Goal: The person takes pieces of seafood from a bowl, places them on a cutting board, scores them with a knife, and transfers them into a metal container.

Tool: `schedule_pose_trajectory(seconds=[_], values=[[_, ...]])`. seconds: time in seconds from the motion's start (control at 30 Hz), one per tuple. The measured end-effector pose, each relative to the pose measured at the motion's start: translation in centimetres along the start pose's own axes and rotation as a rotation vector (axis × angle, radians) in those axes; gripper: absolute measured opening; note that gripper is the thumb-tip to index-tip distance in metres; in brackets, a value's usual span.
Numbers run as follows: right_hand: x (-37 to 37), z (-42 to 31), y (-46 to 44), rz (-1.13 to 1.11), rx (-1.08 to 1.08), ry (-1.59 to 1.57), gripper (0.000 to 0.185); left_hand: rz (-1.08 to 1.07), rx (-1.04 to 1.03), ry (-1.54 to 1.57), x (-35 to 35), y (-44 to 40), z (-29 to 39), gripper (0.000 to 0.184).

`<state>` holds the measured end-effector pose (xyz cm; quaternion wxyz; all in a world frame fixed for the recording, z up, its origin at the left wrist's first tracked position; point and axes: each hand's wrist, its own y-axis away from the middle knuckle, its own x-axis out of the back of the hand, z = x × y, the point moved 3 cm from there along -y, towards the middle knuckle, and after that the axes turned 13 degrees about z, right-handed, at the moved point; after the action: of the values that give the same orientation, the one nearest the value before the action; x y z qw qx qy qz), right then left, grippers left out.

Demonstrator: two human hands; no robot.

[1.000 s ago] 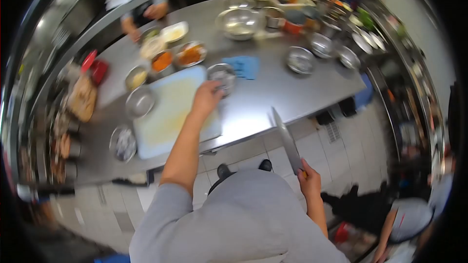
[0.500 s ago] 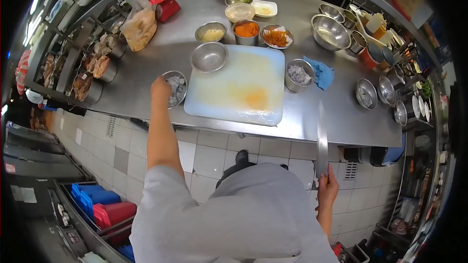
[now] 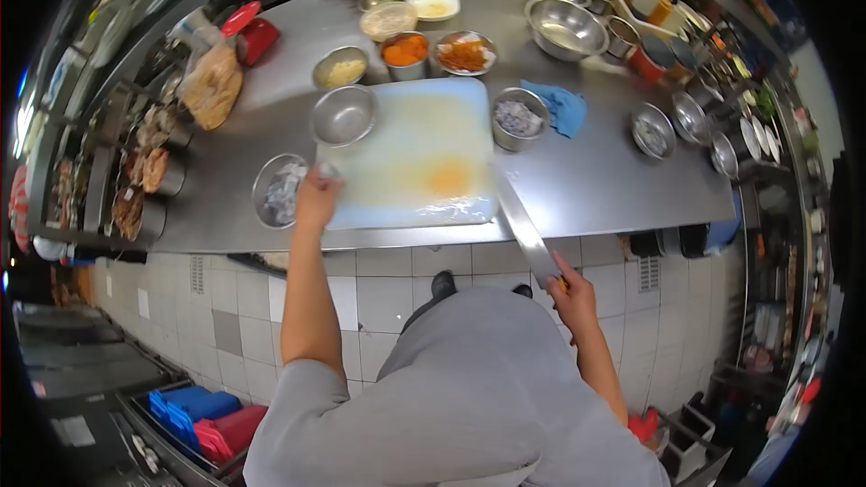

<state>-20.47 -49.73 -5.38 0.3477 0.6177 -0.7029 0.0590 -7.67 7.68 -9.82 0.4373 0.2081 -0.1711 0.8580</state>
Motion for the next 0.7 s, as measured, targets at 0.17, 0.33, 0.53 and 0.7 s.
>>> schedule_pose_trajectory(seconds=[0.17, 0.33, 0.53, 0.7], values=[[-1.4, 0.4, -2.9, 0.015, 0.077, -0.164, 0.054, -0.430, 0.085, 0.193, -11.3, 7.6, 12.4, 0.073], [-1.2, -0.4, -4.5, -0.070, 0.022, -0.210, 0.054, -0.253, -0.089, -0.051, -16.3, 8.6, 13.3, 0.065], [-1.5, 1.5, -6.1, -0.190, -0.003, -0.146, 0.053, -0.057, -0.540, -0.375, -18.3, 10.1, 15.2, 0.035], [-2.3, 1.8, -8.4, -0.124, 0.256, -0.127, 0.052, -0.160, -0.457, -0.549, -20.4, 9.5, 16.5, 0.029]])
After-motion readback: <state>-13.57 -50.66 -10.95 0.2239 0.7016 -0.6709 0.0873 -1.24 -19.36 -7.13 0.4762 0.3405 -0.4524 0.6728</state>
